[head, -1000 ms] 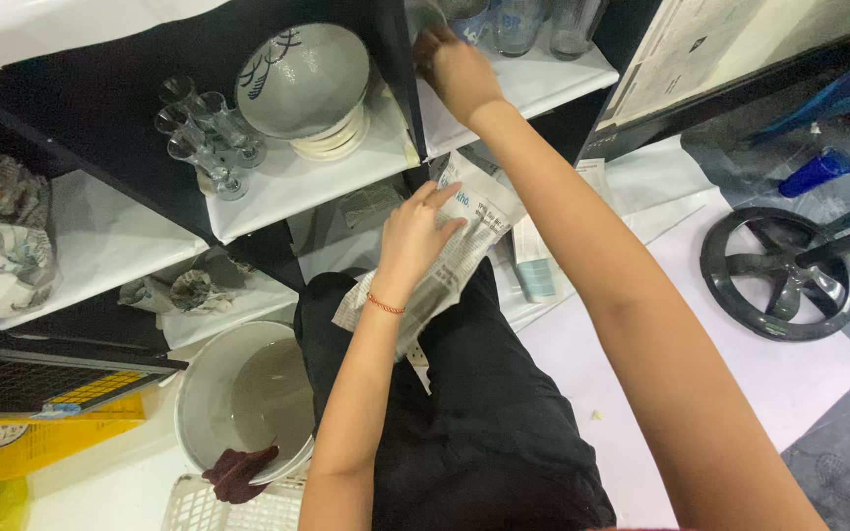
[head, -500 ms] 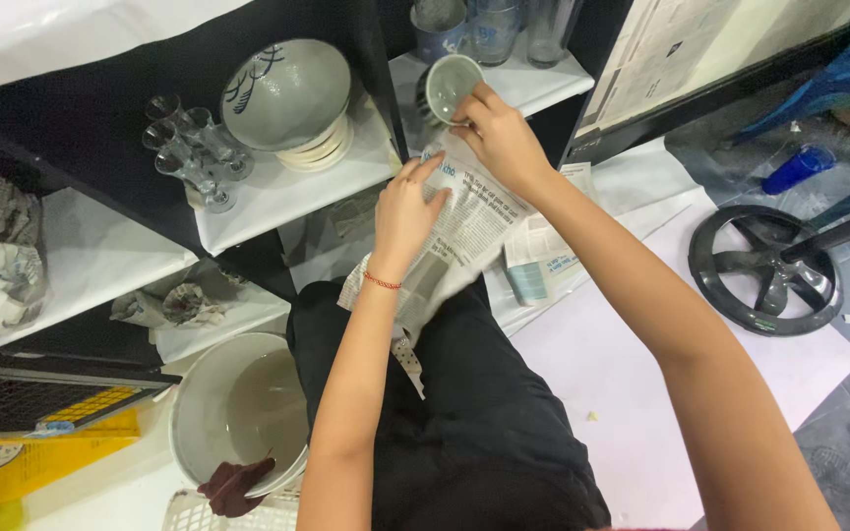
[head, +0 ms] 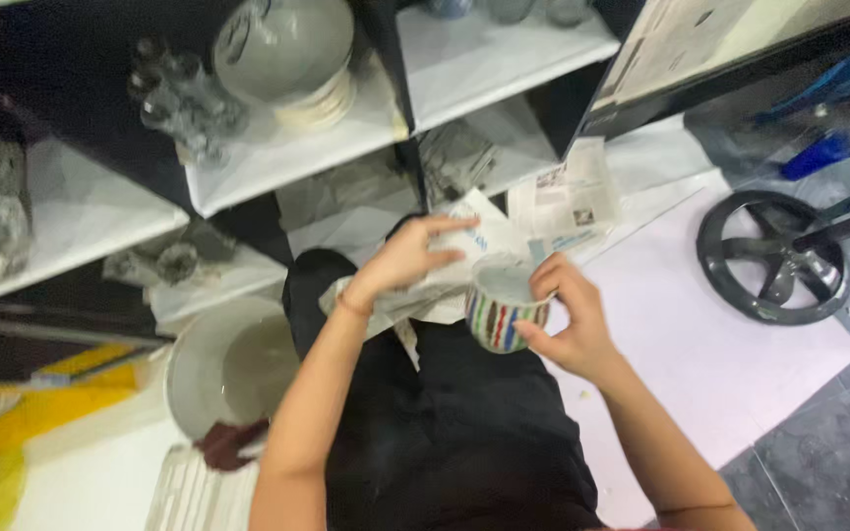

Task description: The person sits on the floor and wraps individual glassware and ceramic items with newspaper. They fold the paper around each item and place the wrapped pieces onto a nearby shelf.

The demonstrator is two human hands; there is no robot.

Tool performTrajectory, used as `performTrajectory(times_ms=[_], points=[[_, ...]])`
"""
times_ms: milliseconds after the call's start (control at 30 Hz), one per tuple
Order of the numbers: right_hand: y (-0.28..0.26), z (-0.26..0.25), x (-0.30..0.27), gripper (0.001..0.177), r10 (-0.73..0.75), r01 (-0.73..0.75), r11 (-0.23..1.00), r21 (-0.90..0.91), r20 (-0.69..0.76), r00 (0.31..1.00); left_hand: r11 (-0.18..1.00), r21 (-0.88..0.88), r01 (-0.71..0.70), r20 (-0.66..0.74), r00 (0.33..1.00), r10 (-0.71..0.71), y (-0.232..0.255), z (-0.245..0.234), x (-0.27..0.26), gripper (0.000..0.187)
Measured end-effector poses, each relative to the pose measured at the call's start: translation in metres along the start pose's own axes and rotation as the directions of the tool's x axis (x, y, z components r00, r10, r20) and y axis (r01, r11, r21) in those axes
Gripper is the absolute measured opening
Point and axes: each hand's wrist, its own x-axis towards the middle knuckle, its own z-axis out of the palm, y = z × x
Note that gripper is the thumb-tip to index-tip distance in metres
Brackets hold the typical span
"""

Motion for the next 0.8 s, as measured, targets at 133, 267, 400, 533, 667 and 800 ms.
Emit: performTrajectory(times_ms=[133,267,400,533,667,800], points=[[0.022,0.042,-0.031,0.033,0.195,-0.193,0.98,-0.053,0.021,0.981,0.999,0.006,0.044,0.077,0.996,-0.044,-0.049,-0.011,0.012,0.051],[0.042,0.052,-0.035,0.037,0.136,-0.13,0.957,-0.26,0.003,0.991,0.991,0.134,0.021,0.091,0.995,-0.033,-0.056,-0.015,0.014,0.051],[0.059,0.047,-0.041,0.035,0.174,-0.189,0.96,-0.205,-0.091,0.981,0.827,0.561,-0.043,-0.073,0.992,0.101,-0.04,0.002,0.011,0.034],[0.071,0.041,-0.043,0.034,0.23,-0.265,0.955,-0.133,-0.231,0.945,0.683,0.712,-0.163,-0.149,0.915,0.374,-0.043,0.038,0.0,0.022],[0.072,0.024,-0.047,0.035,0.248,-0.235,0.969,0.078,-0.304,0.92,0.817,0.571,0.076,-0.125,0.992,-0.005,-0.043,0.102,-0.032,0.027],[0.066,0.012,-0.047,0.032,0.26,-0.212,0.957,0.199,-0.257,0.931,0.735,0.674,-0.07,-0.099,0.978,0.185,-0.029,0.127,-0.066,0.058]])
